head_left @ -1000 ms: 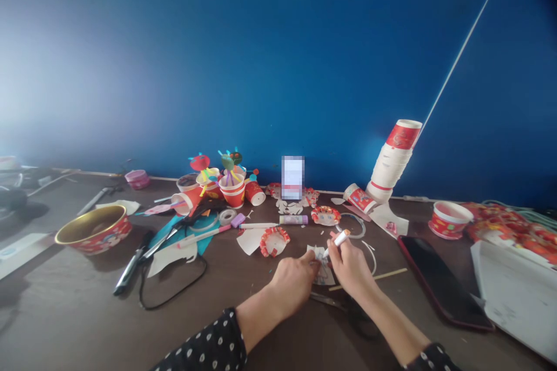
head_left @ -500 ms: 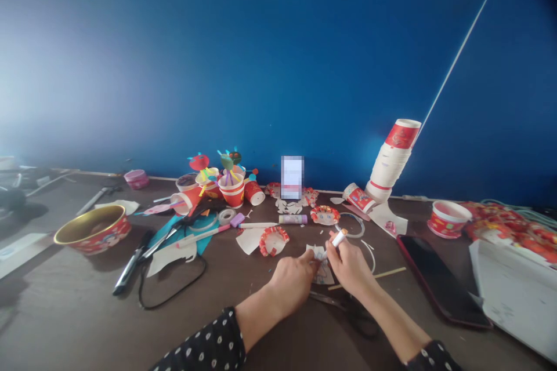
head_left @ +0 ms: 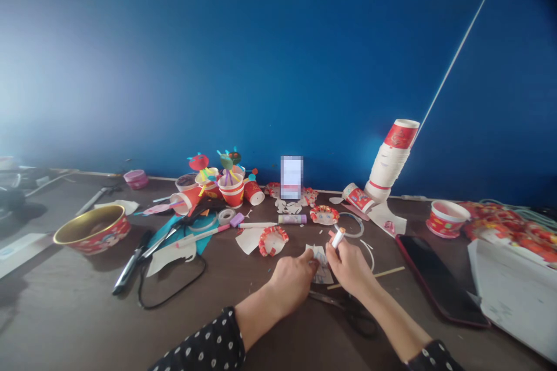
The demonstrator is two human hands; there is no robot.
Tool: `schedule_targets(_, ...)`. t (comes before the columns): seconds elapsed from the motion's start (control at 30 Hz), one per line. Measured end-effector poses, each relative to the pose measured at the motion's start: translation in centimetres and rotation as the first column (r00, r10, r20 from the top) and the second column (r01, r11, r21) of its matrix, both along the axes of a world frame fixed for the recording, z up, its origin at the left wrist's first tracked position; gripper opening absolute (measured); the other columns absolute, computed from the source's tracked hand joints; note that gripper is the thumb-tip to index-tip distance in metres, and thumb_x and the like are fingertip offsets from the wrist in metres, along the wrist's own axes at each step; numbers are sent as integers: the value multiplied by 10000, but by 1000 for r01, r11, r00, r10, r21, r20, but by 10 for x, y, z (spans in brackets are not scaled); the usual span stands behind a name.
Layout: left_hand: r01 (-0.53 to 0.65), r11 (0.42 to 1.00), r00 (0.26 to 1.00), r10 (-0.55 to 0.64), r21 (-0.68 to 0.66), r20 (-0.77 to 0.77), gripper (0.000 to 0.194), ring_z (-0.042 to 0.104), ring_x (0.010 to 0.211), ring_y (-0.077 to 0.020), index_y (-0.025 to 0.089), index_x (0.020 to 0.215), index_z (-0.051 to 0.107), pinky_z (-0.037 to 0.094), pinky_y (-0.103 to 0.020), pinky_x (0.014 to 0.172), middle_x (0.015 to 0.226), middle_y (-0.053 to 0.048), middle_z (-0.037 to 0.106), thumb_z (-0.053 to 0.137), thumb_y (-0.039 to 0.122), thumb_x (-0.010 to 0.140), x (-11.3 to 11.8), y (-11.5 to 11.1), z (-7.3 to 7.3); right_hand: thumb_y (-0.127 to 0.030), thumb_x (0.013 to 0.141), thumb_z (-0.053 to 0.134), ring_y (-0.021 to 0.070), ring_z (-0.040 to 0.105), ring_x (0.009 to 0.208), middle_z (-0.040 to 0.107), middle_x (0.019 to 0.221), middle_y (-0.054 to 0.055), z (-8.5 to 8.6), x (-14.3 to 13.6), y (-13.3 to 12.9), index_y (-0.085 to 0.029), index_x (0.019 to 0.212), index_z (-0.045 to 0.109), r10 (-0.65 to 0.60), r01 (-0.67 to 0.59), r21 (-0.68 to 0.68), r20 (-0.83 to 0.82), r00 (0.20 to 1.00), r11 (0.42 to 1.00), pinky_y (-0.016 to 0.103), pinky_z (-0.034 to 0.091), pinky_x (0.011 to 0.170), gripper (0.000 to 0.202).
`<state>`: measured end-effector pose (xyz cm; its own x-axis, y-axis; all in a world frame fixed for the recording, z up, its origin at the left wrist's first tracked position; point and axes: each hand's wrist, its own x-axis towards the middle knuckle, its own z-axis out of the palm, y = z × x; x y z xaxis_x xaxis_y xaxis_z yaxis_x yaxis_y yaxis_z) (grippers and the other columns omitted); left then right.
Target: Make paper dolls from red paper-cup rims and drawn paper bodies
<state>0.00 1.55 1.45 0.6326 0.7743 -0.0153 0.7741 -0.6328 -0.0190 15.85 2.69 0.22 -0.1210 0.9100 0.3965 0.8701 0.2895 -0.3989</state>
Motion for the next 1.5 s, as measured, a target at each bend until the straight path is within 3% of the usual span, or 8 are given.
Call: schedule_targets(1.5,-2,1000,1000,1,4,9,216,601,596,-166,180,911,514,463,-247,472,944,-50,530,381,135,748,0,0,2,-246,801,341,194,619,608,631,598,53,13,-5,-10,-134,831,543,62,-58,-84,48,997,995,243,363,542,233)
